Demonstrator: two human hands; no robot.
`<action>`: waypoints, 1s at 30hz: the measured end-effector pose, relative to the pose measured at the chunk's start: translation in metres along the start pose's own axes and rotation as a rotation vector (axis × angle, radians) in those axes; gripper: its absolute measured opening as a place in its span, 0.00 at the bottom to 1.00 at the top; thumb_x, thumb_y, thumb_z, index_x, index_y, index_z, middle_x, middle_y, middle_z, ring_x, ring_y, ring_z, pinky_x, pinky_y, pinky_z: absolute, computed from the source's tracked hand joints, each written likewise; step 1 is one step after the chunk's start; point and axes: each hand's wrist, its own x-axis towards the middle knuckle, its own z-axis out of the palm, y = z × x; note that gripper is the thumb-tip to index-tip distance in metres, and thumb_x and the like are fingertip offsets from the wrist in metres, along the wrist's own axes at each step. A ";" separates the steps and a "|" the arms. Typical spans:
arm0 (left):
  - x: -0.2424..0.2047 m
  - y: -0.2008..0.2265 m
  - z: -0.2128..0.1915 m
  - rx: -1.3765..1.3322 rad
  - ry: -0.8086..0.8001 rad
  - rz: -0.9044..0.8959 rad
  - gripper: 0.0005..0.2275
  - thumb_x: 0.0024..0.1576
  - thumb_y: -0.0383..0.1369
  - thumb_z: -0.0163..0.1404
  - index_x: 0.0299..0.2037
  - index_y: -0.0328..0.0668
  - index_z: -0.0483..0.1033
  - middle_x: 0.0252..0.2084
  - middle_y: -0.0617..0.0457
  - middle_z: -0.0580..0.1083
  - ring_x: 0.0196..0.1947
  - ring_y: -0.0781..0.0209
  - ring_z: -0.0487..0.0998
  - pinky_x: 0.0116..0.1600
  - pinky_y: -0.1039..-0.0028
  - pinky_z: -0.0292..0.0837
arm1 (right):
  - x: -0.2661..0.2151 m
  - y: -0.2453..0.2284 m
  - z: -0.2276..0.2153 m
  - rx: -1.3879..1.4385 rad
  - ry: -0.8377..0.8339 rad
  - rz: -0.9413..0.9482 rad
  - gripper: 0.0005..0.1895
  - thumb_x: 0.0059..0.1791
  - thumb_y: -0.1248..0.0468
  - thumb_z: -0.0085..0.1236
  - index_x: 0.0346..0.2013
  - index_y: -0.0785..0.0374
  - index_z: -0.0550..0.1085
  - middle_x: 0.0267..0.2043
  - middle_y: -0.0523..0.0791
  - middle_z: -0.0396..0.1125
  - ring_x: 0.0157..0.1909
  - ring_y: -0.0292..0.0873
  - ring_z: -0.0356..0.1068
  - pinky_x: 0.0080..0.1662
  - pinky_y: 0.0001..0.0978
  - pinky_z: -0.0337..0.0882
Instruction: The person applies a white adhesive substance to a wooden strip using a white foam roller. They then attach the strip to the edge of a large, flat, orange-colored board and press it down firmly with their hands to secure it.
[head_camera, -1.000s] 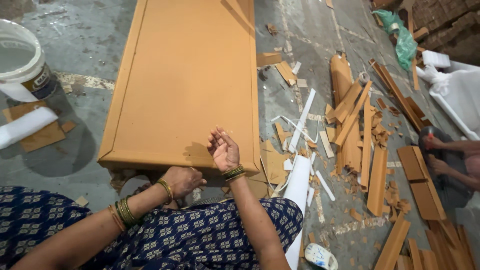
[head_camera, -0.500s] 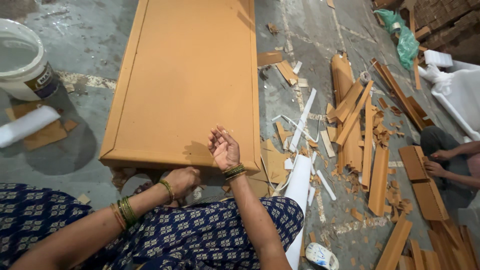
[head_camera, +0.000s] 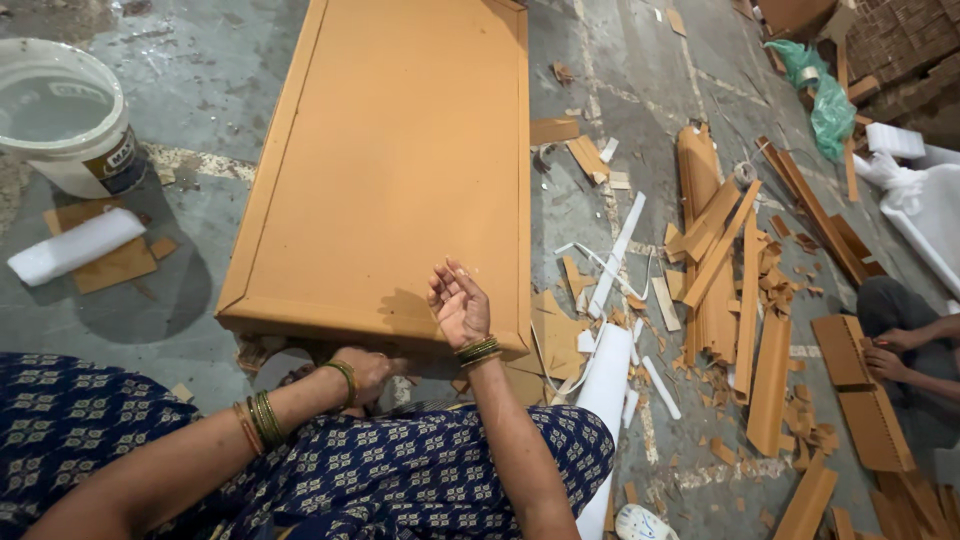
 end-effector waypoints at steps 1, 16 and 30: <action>-0.001 -0.002 0.000 -0.007 0.016 0.017 0.29 0.53 0.30 0.45 0.69 0.53 0.57 0.50 0.43 0.76 0.46 0.44 0.80 0.47 0.57 0.78 | 0.000 0.000 0.000 -0.004 0.002 -0.003 0.17 0.54 0.61 0.54 0.57 0.60 0.72 0.49 0.46 0.73 0.47 0.44 0.74 0.47 0.37 0.76; -0.011 0.015 -0.027 0.050 0.072 -0.004 0.26 0.63 0.56 0.41 0.33 0.42 0.82 0.34 0.43 0.79 0.38 0.45 0.82 0.45 0.58 0.77 | -0.003 -0.002 0.006 -0.020 0.023 0.008 0.16 0.54 0.61 0.55 0.57 0.60 0.72 0.48 0.45 0.73 0.47 0.43 0.74 0.47 0.36 0.76; 0.017 -0.008 0.010 -0.129 0.455 0.121 0.02 0.50 0.34 0.56 0.29 0.48 0.78 0.39 0.52 0.76 0.43 0.50 0.79 0.46 0.60 0.76 | -0.001 -0.001 0.004 -0.038 0.039 0.000 0.17 0.53 0.60 0.55 0.57 0.60 0.72 0.47 0.45 0.72 0.46 0.43 0.74 0.46 0.37 0.76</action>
